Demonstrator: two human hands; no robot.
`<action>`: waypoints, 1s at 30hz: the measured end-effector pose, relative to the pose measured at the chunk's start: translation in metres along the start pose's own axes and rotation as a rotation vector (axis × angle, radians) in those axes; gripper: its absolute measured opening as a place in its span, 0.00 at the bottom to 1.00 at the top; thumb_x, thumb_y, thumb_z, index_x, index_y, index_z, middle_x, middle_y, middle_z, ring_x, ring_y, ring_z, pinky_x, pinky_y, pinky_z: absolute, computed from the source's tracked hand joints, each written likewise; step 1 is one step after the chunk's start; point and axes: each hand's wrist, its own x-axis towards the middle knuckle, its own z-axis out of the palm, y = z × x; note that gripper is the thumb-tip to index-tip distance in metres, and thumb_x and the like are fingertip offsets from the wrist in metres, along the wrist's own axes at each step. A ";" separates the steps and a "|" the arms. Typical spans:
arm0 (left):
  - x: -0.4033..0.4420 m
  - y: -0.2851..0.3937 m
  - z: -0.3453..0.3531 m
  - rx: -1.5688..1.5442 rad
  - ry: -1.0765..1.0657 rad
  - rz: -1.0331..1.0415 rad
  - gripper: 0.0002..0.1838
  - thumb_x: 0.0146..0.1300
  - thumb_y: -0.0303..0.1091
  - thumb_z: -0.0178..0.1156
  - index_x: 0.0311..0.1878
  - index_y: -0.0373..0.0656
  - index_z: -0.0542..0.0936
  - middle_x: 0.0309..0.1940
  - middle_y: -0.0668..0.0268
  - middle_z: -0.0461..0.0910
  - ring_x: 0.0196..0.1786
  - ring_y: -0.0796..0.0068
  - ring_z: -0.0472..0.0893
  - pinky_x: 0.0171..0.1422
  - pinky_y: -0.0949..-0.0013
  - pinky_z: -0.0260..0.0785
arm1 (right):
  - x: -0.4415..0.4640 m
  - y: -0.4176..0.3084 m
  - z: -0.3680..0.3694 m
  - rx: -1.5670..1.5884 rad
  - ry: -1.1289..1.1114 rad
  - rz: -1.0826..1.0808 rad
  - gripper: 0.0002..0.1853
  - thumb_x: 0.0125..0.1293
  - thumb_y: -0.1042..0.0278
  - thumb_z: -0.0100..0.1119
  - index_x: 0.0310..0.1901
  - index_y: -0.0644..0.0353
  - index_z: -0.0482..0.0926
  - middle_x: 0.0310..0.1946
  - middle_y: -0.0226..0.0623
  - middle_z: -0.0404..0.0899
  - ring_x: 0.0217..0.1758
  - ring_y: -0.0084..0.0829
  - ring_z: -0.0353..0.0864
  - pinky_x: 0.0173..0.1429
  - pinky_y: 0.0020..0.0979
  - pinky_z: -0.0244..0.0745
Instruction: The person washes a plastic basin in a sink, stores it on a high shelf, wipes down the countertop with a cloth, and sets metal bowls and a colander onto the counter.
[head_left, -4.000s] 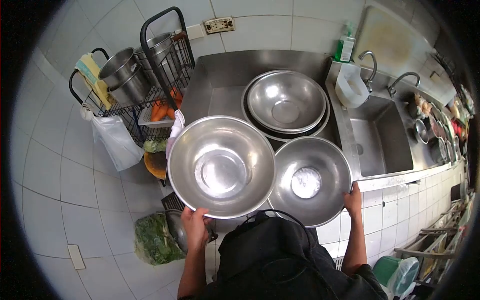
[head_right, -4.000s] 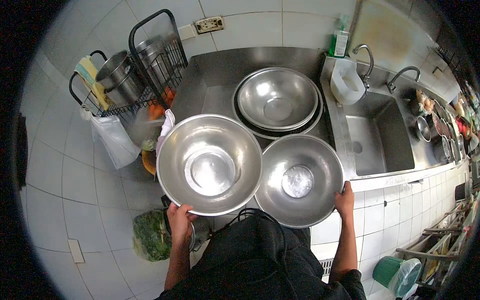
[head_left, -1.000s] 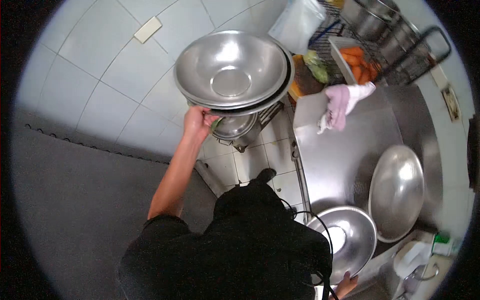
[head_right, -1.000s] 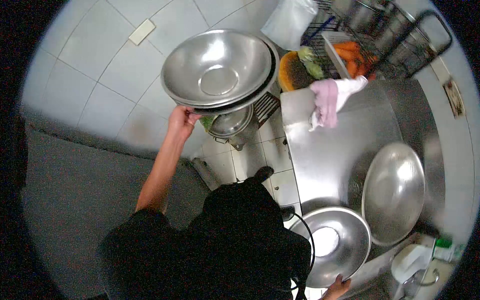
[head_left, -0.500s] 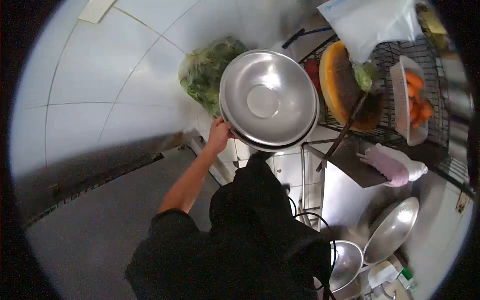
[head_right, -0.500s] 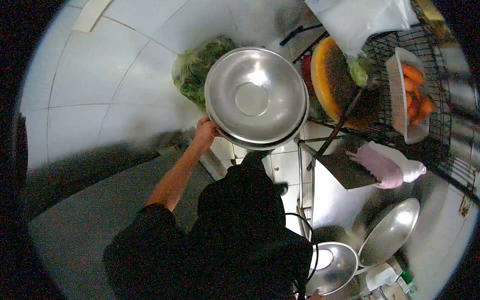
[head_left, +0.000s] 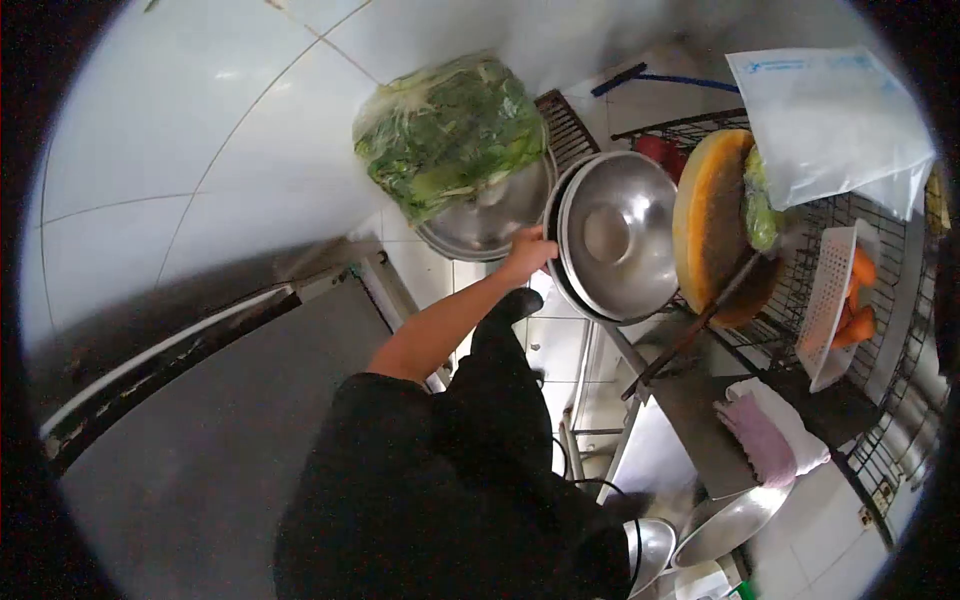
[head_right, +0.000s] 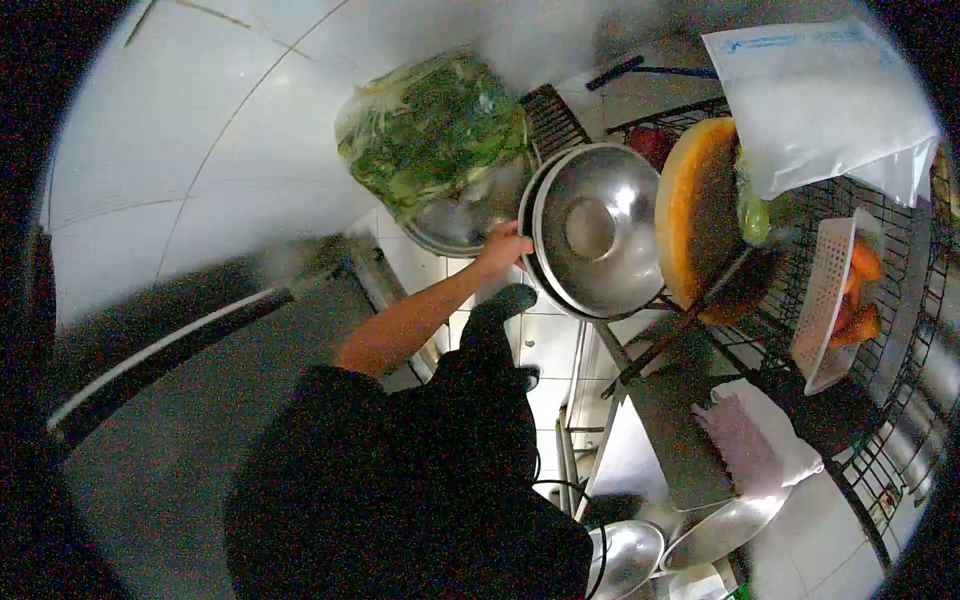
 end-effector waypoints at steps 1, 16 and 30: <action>0.022 -0.020 0.001 -0.001 -0.017 -0.008 0.14 0.47 0.24 0.56 0.40 0.34 0.79 0.29 0.61 0.81 0.26 0.69 0.82 0.26 0.65 0.79 | -0.001 0.004 0.000 0.016 0.007 0.018 0.21 0.63 0.57 0.59 0.48 0.68 0.74 0.39 0.48 0.79 0.39 0.38 0.78 0.45 0.42 0.74; 0.155 -0.073 0.179 -0.049 -0.063 -0.117 0.12 0.52 0.24 0.55 0.41 0.37 0.76 0.32 0.62 0.79 0.31 0.68 0.80 0.32 0.59 0.82 | -0.080 0.107 0.003 0.428 0.221 0.304 0.20 0.63 0.64 0.59 0.53 0.66 0.71 0.42 0.44 0.78 0.39 0.37 0.78 0.43 0.40 0.75; 0.100 -0.089 0.106 0.478 -0.649 -0.212 0.27 0.61 0.33 0.59 0.64 0.44 0.66 0.42 0.65 0.79 0.33 0.76 0.77 0.33 0.73 0.69 | -0.129 0.127 -0.008 0.837 0.459 0.199 0.10 0.60 0.76 0.58 0.44 0.63 0.71 0.24 0.27 0.69 0.23 0.19 0.66 0.26 0.23 0.62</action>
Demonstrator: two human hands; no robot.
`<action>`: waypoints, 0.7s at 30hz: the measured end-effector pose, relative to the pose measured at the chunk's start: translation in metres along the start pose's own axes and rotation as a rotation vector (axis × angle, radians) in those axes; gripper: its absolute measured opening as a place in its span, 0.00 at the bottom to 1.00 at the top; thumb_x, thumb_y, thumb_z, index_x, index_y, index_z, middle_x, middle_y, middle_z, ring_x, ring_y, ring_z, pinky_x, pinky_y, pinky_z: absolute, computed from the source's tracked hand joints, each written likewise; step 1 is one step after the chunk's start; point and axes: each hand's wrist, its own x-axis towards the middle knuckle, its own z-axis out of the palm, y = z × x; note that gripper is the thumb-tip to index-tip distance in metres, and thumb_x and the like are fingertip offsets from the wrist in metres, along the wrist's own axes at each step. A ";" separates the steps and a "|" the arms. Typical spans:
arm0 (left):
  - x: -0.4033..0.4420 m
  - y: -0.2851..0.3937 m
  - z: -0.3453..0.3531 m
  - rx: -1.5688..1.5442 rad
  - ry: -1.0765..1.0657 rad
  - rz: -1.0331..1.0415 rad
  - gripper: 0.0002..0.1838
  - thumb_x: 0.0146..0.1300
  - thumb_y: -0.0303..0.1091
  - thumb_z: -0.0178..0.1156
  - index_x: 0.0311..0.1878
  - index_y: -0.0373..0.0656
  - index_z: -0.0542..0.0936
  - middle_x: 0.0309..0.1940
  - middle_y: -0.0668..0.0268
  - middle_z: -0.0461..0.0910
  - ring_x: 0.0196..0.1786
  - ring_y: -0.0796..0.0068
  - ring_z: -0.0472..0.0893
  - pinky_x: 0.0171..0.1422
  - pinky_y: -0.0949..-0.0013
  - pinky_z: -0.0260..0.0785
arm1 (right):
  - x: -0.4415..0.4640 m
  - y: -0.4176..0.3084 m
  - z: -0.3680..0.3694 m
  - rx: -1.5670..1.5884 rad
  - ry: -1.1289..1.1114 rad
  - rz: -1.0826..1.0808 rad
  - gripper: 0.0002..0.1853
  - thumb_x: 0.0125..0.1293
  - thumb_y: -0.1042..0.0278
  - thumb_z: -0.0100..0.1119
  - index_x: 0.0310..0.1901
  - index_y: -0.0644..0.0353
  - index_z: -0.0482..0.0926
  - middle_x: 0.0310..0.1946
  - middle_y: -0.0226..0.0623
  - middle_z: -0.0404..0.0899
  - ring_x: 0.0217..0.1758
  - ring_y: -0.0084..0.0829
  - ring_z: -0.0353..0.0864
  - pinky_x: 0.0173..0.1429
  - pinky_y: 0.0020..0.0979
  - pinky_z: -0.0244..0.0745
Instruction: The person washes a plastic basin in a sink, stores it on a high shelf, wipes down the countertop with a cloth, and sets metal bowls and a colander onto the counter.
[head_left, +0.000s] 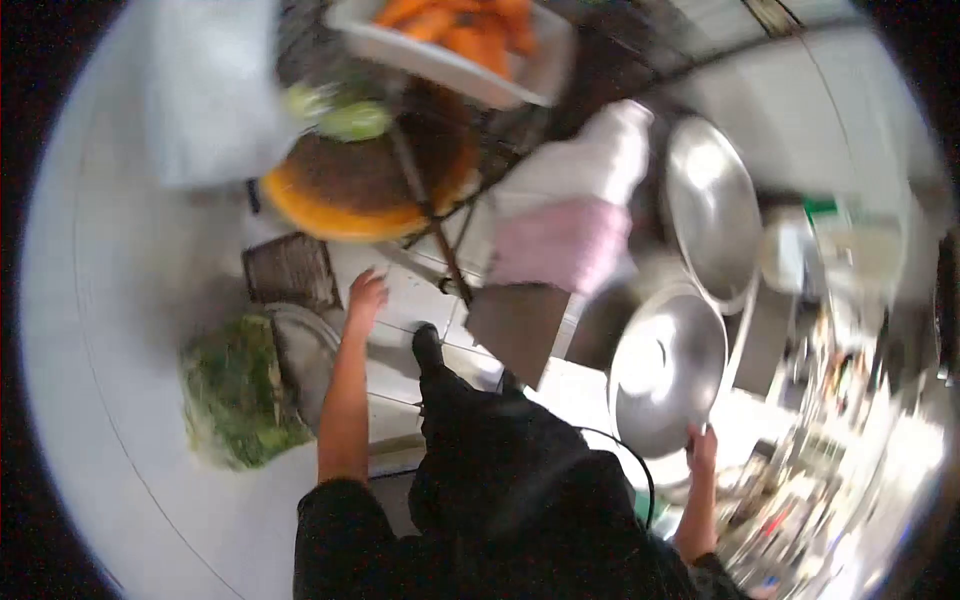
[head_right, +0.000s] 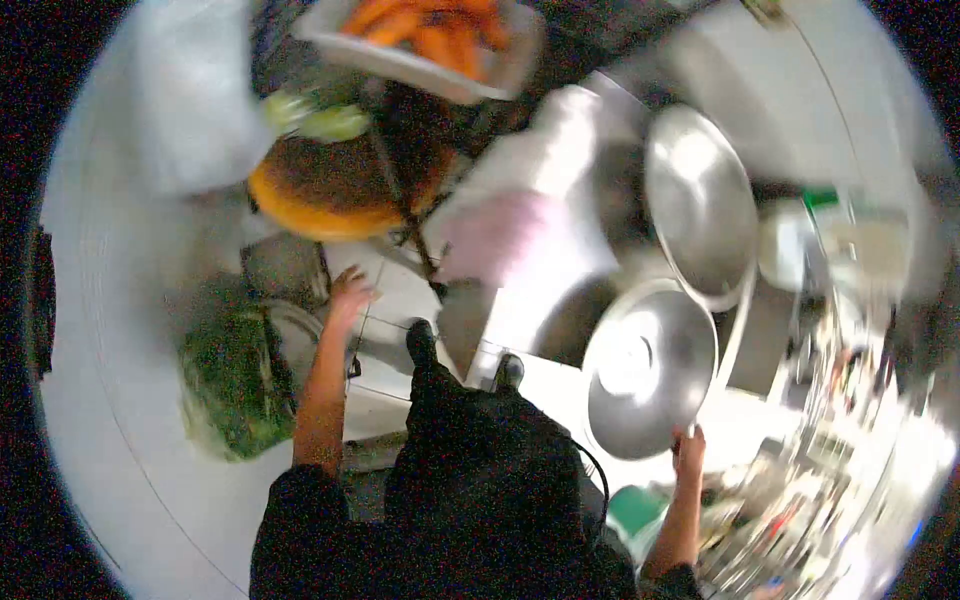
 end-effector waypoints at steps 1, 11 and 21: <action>-0.024 -0.004 -0.010 -0.139 -0.034 -0.139 0.26 0.61 0.34 0.59 0.63 0.43 0.67 0.44 0.65 0.79 0.36 0.74 0.78 0.36 0.71 0.71 | -0.006 -0.013 0.026 0.063 0.171 -0.031 0.14 0.61 0.79 0.57 0.48 0.67 0.71 0.29 0.32 0.74 0.27 0.21 0.70 0.28 0.24 0.67; -0.274 0.083 0.122 0.342 0.033 -0.387 0.27 0.68 0.54 0.52 0.56 0.39 0.71 0.46 0.58 0.80 0.43 0.64 0.82 0.48 0.63 0.73 | 0.014 -0.062 0.066 0.147 -0.163 -0.080 0.23 0.67 0.66 0.57 0.60 0.70 0.69 0.39 0.43 0.82 0.39 0.26 0.82 0.39 0.28 0.79; -0.342 0.081 0.331 0.367 0.075 -0.089 0.24 0.68 0.45 0.54 0.56 0.33 0.68 0.50 0.54 0.75 0.43 0.64 0.81 0.42 0.64 0.79 | 0.076 -0.087 0.025 0.131 -0.343 -0.237 0.22 0.70 0.62 0.53 0.56 0.72 0.72 0.39 0.47 0.82 0.35 0.31 0.83 0.39 0.29 0.79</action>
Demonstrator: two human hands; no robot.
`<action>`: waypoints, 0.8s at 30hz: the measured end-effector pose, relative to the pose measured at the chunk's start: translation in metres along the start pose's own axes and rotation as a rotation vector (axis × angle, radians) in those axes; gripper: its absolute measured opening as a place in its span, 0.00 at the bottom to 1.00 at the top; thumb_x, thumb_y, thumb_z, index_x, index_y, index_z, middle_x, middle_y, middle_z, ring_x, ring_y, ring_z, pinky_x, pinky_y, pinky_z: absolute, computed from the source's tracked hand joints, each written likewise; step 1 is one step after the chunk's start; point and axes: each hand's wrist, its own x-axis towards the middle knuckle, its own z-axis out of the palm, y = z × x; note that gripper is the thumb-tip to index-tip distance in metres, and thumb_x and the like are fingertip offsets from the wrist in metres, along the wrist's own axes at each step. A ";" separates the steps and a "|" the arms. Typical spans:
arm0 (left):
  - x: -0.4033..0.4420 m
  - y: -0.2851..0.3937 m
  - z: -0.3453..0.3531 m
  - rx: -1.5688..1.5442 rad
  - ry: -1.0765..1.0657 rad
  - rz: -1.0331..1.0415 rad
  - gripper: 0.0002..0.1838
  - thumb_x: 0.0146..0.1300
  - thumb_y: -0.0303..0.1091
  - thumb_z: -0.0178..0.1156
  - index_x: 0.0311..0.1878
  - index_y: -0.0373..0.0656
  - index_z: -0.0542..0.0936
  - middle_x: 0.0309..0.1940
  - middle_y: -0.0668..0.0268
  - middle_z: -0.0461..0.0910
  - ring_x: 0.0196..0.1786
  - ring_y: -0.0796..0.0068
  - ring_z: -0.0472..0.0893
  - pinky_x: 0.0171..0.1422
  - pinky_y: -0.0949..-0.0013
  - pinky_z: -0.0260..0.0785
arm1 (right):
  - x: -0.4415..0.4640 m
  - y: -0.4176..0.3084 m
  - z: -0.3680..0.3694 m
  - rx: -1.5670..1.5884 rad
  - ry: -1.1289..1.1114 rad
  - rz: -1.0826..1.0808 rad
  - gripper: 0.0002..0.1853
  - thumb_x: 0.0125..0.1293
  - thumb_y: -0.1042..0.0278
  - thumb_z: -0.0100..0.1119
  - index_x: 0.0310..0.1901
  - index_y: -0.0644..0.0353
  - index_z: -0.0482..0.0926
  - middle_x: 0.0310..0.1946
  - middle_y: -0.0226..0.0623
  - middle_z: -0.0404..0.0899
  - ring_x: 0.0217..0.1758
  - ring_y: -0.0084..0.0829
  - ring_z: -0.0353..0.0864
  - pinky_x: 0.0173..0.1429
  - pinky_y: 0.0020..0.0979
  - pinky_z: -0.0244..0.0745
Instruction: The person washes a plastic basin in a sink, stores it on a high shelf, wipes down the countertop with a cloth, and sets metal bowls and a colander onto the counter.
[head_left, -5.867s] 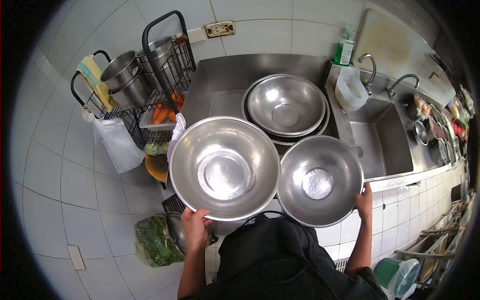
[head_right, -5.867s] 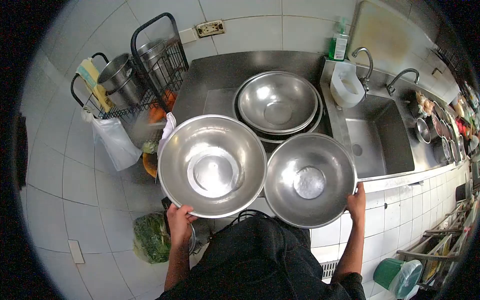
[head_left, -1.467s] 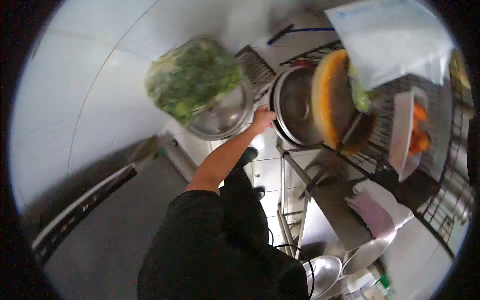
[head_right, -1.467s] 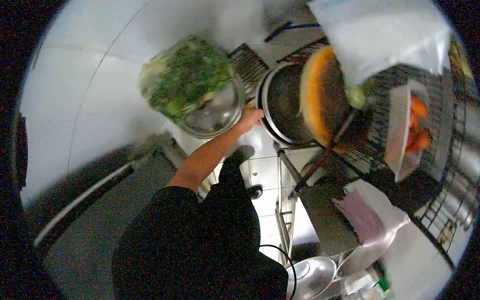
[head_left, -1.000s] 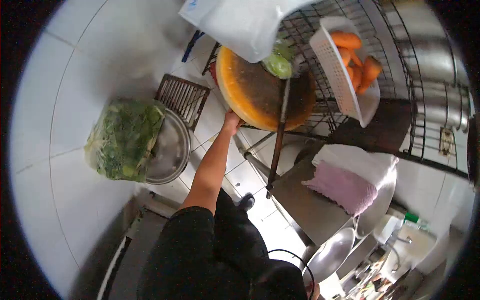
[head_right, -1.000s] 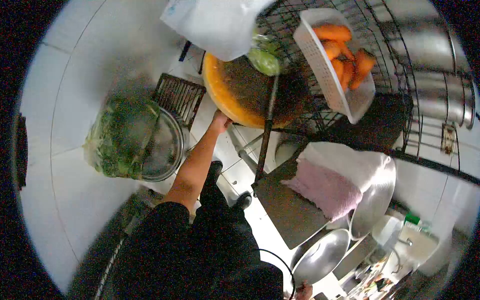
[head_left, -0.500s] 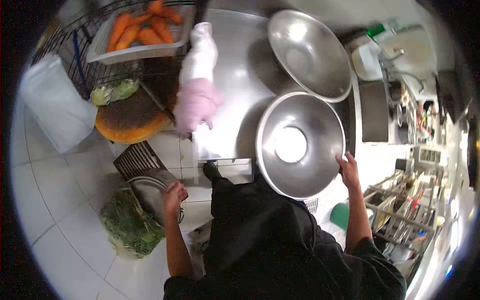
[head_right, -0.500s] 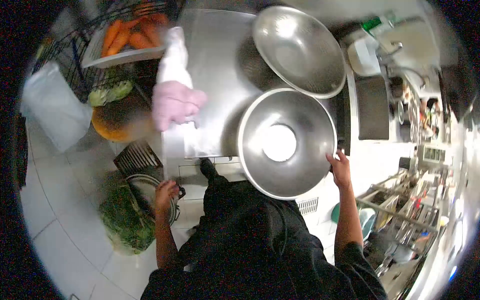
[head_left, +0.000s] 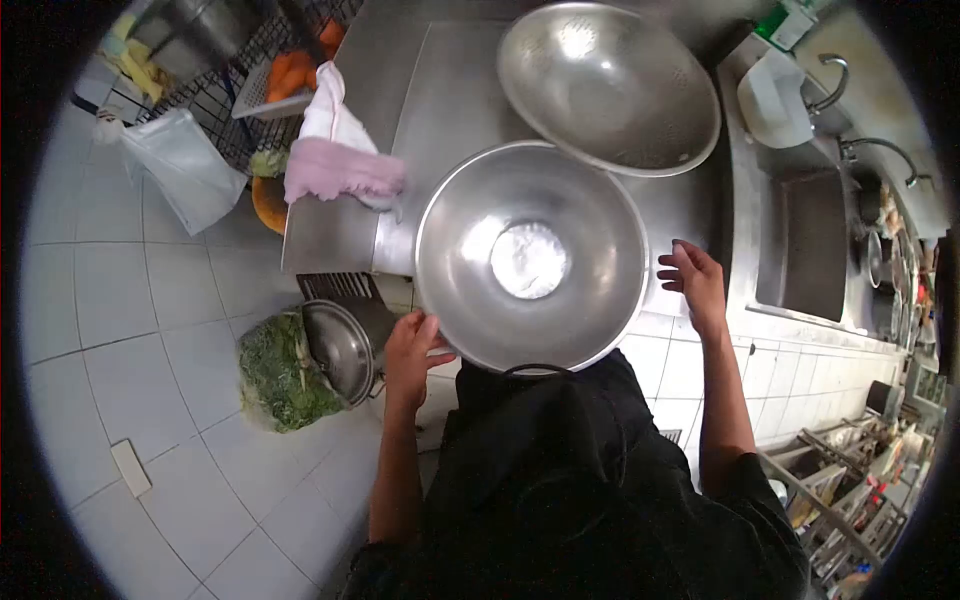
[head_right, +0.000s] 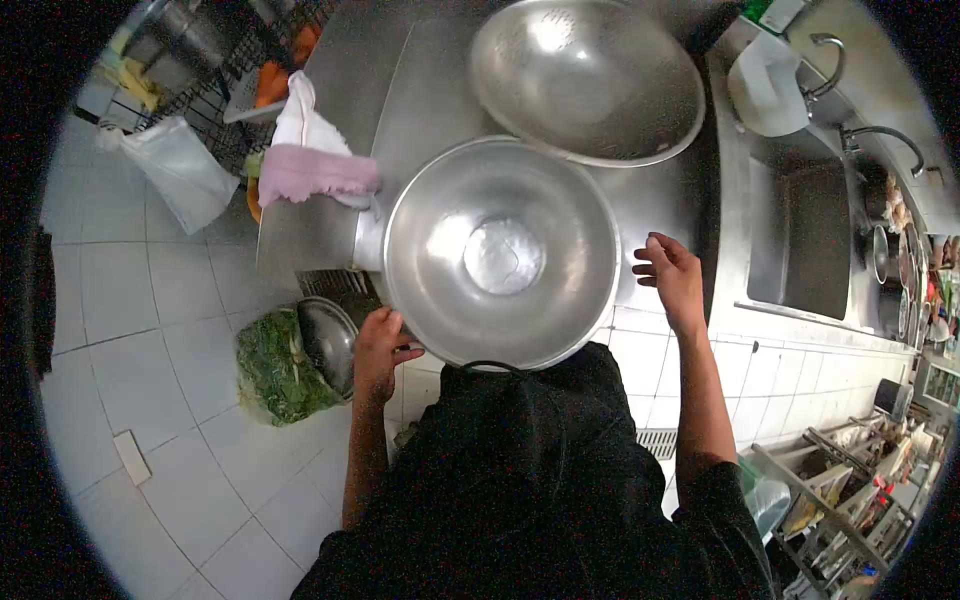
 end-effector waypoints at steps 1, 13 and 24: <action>-0.004 -0.003 0.009 -0.003 0.044 0.019 0.23 0.67 0.42 0.57 0.55 0.32 0.69 0.50 0.54 0.75 0.43 0.65 0.81 0.40 0.65 0.80 | 0.008 -0.002 -0.007 0.068 0.023 0.030 0.21 0.70 0.61 0.53 0.55 0.73 0.72 0.39 0.47 0.82 0.35 0.31 0.83 0.38 0.29 0.79; -0.010 -0.040 0.027 -0.121 0.153 0.053 0.12 0.58 0.26 0.60 0.43 0.40 0.70 0.36 0.65 0.77 0.35 0.72 0.80 0.37 0.63 0.79 | 0.157 -0.065 -0.011 0.540 0.056 0.112 0.25 0.64 0.62 0.57 0.55 0.75 0.67 0.39 0.48 0.76 0.36 0.40 0.80 0.33 0.37 0.78; 0.019 -0.018 0.033 -0.252 0.093 0.223 0.17 0.58 0.28 0.64 0.45 0.43 0.66 0.33 0.66 0.71 0.33 0.73 0.74 0.35 0.67 0.75 | 0.044 -0.053 -0.111 0.589 0.264 -0.133 0.17 0.56 0.84 0.52 0.49 0.71 0.69 0.39 0.43 0.76 0.38 0.36 0.79 0.44 0.38 0.78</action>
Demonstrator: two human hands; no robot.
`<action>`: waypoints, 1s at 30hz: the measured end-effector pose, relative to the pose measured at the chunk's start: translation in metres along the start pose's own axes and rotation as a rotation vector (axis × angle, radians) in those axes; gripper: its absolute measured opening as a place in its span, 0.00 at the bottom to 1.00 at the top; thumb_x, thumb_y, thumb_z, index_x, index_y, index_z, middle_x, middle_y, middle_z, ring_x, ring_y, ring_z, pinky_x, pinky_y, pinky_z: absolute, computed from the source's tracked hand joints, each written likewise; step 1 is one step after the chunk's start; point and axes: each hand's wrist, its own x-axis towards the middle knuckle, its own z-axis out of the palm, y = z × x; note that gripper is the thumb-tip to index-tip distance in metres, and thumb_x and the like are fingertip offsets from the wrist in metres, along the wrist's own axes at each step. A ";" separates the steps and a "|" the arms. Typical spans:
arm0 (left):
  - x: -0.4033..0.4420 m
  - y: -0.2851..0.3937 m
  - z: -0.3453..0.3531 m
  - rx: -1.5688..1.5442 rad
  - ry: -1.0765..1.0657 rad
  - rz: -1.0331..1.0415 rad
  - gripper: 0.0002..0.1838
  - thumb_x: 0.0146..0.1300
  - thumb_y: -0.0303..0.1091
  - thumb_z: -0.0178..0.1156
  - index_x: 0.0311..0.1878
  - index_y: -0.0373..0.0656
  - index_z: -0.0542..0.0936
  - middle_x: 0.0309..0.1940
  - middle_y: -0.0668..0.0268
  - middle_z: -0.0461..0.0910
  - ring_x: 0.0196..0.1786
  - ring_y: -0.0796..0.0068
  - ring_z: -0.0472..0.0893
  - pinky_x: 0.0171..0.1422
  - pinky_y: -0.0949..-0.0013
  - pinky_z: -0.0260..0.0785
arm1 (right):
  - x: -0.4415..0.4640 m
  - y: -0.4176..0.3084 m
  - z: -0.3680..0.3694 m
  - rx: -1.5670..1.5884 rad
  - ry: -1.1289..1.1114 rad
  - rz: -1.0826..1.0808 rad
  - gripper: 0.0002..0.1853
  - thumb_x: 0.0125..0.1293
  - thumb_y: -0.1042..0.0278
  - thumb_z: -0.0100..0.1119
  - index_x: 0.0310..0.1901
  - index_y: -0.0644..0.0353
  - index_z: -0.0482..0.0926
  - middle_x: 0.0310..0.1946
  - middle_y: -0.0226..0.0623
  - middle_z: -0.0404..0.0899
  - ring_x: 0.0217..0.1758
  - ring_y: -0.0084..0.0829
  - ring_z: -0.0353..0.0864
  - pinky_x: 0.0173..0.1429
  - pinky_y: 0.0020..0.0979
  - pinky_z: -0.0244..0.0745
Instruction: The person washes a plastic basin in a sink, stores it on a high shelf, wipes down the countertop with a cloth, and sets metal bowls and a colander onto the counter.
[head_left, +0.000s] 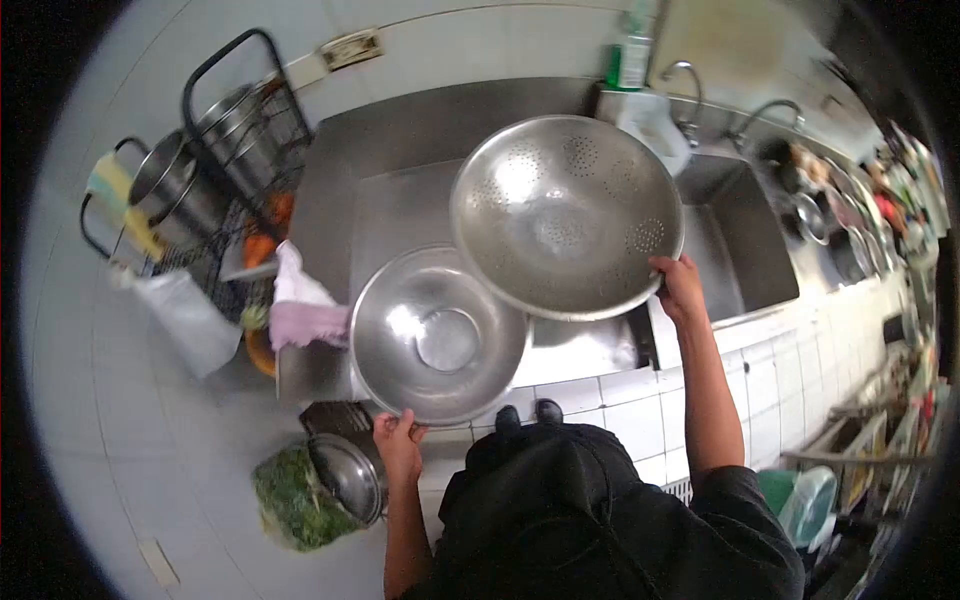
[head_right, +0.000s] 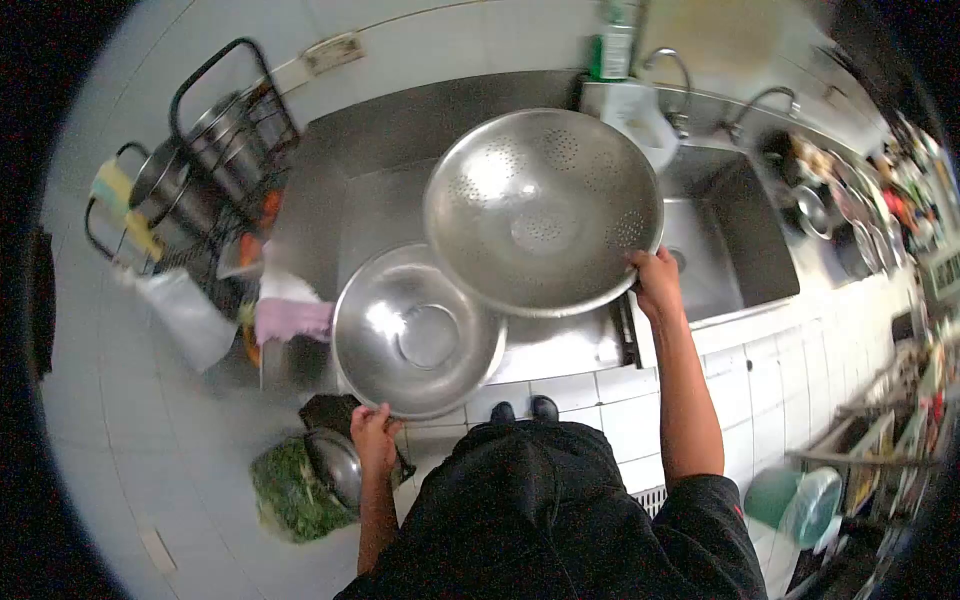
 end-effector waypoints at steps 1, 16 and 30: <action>0.011 -0.009 0.006 0.188 0.092 0.134 0.19 0.59 0.30 0.64 0.49 0.42 0.66 0.37 0.65 0.70 0.35 0.72 0.75 0.36 0.66 0.75 | -0.015 -0.009 -0.018 0.007 0.021 0.008 0.17 0.57 0.84 0.52 0.50 0.70 0.69 0.40 0.43 0.77 0.39 0.35 0.79 0.47 0.37 0.78; -0.058 0.023 0.334 0.234 -0.630 0.115 0.14 0.56 0.25 0.56 0.46 0.32 0.75 0.39 0.60 0.79 0.43 0.70 0.78 0.42 0.65 0.73 | -0.028 -0.071 -0.154 -0.203 -0.003 -0.172 0.26 0.49 0.82 0.54 0.54 0.72 0.67 0.38 0.43 0.77 0.33 0.28 0.77 0.40 0.30 0.77; -0.100 0.006 0.389 0.077 -0.151 0.425 0.13 0.54 0.21 0.55 0.44 0.31 0.77 0.40 0.64 0.79 0.43 0.76 0.76 0.50 0.72 0.67 | 0.141 -0.078 -0.270 -1.239 0.148 -0.444 0.28 0.56 0.60 0.66 0.57 0.65 0.74 0.49 0.54 0.78 0.53 0.47 0.78 0.57 0.40 0.71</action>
